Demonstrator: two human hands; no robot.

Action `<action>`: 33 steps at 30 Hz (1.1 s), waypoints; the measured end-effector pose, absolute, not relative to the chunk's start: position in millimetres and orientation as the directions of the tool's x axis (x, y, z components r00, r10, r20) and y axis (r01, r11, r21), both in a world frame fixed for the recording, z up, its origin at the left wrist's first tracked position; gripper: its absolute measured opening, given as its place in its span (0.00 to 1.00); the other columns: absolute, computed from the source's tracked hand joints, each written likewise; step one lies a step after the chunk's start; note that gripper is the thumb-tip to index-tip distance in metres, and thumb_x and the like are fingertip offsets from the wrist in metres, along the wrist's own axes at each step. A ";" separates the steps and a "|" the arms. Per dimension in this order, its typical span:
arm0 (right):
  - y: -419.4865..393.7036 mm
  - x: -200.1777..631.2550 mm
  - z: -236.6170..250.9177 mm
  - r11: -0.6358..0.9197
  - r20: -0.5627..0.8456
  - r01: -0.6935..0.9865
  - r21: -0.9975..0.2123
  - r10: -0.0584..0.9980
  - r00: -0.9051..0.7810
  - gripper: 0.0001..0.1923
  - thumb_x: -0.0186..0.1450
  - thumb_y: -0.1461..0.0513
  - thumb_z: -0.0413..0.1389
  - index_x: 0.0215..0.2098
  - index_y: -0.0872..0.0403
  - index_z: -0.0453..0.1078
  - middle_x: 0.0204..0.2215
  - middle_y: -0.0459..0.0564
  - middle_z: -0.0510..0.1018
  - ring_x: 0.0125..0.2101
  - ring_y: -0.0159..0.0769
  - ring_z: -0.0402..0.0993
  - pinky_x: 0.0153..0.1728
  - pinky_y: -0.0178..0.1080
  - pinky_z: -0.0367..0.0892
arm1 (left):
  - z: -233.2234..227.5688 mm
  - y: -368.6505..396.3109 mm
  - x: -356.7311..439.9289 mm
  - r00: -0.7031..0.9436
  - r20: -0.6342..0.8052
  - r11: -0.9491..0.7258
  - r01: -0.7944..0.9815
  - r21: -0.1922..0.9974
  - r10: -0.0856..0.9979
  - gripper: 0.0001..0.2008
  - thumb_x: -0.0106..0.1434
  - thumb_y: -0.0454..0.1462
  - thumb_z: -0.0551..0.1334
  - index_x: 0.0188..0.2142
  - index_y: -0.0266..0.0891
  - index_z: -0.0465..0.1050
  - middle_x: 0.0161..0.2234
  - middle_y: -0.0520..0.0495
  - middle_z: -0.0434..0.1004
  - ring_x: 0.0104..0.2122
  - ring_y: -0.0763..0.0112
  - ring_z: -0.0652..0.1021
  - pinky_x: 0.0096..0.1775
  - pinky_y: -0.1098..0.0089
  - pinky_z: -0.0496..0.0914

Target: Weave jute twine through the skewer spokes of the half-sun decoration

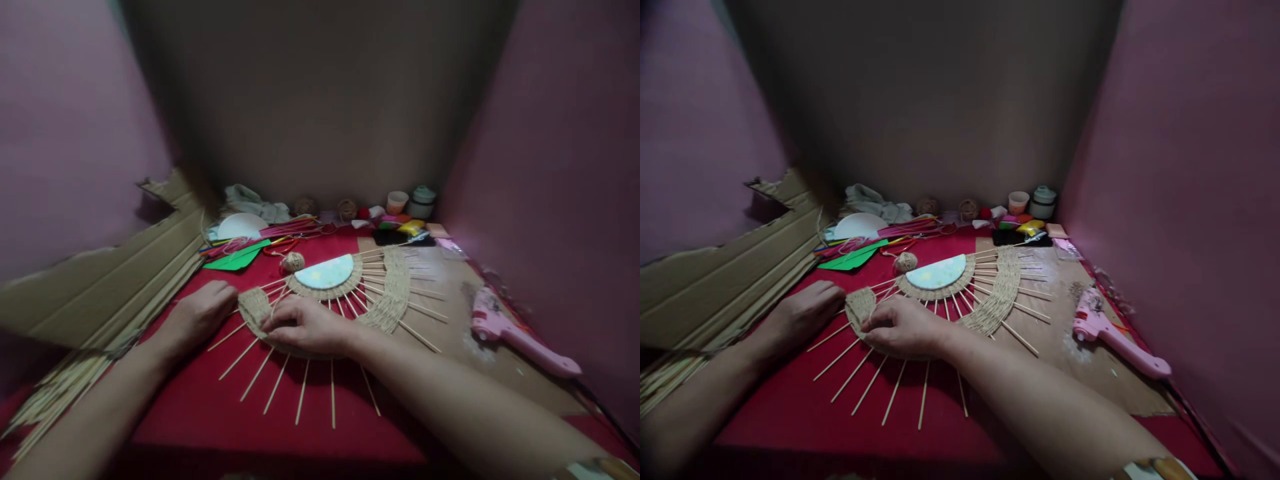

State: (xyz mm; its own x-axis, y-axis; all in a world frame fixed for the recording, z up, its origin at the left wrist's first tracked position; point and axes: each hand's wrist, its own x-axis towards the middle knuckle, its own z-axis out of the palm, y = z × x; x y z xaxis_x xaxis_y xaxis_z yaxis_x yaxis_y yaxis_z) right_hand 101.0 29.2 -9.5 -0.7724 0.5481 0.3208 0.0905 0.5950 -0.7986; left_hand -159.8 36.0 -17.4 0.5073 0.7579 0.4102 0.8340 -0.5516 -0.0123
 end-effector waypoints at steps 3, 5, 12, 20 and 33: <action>29.6 104.3 -9.8 0.329 0.251 -0.042 -0.943 0.626 -0.738 0.04 0.59 0.65 0.60 0.34 0.56 0.75 0.41 0.52 0.78 0.43 0.34 0.73 0.49 0.38 0.64 | -18.7 35.7 -160.5 0.545 0.364 -0.551 0.829 -0.097 0.755 0.15 0.69 0.39 0.48 0.28 0.37 0.65 0.28 0.49 0.62 0.29 0.71 0.65 0.32 0.70 0.60; 30.0 107.1 -8.8 0.090 0.185 -0.170 -0.981 0.690 -0.700 0.05 0.56 0.62 0.62 0.32 0.55 0.75 0.42 0.51 0.78 0.44 0.34 0.73 0.50 0.40 0.63 | -20.3 36.8 -161.9 0.546 0.359 -0.543 0.831 -0.118 0.757 0.14 0.69 0.38 0.48 0.29 0.37 0.65 0.29 0.49 0.62 0.29 0.71 0.65 0.33 0.70 0.60; 46.7 117.3 2.8 -0.247 0.096 -0.637 -0.730 0.886 -0.454 0.13 0.50 0.63 0.63 0.34 0.53 0.70 0.27 0.45 0.78 0.36 0.34 0.76 0.50 0.42 0.63 | -19.3 37.0 -159.6 0.554 0.345 -0.552 0.826 -0.116 0.758 0.14 0.70 0.37 0.48 0.29 0.38 0.63 0.28 0.50 0.60 0.28 0.71 0.63 0.32 0.70 0.59; 81.3 154.6 25.4 0.019 0.001 -0.649 -0.761 1.000 0.028 0.20 0.57 0.56 0.55 0.46 0.48 0.58 0.25 0.42 0.74 0.22 0.32 0.71 0.33 0.40 0.68 | -14.5 35.6 -156.7 0.572 0.351 -0.579 0.809 -0.096 0.741 0.14 0.69 0.36 0.48 0.26 0.39 0.58 0.26 0.50 0.61 0.26 0.72 0.63 0.30 0.71 0.58; 79.5 156.0 12.6 0.086 0.229 0.334 -0.939 0.879 0.417 0.25 0.57 0.63 0.54 0.53 0.60 0.59 0.50 0.65 0.65 0.49 0.49 0.64 0.47 0.48 0.62 | -10.2 31.6 -150.9 0.542 0.365 -0.567 0.823 -0.047 0.757 0.14 0.68 0.38 0.50 0.25 0.39 0.62 0.26 0.50 0.62 0.26 0.72 0.64 0.29 0.71 0.57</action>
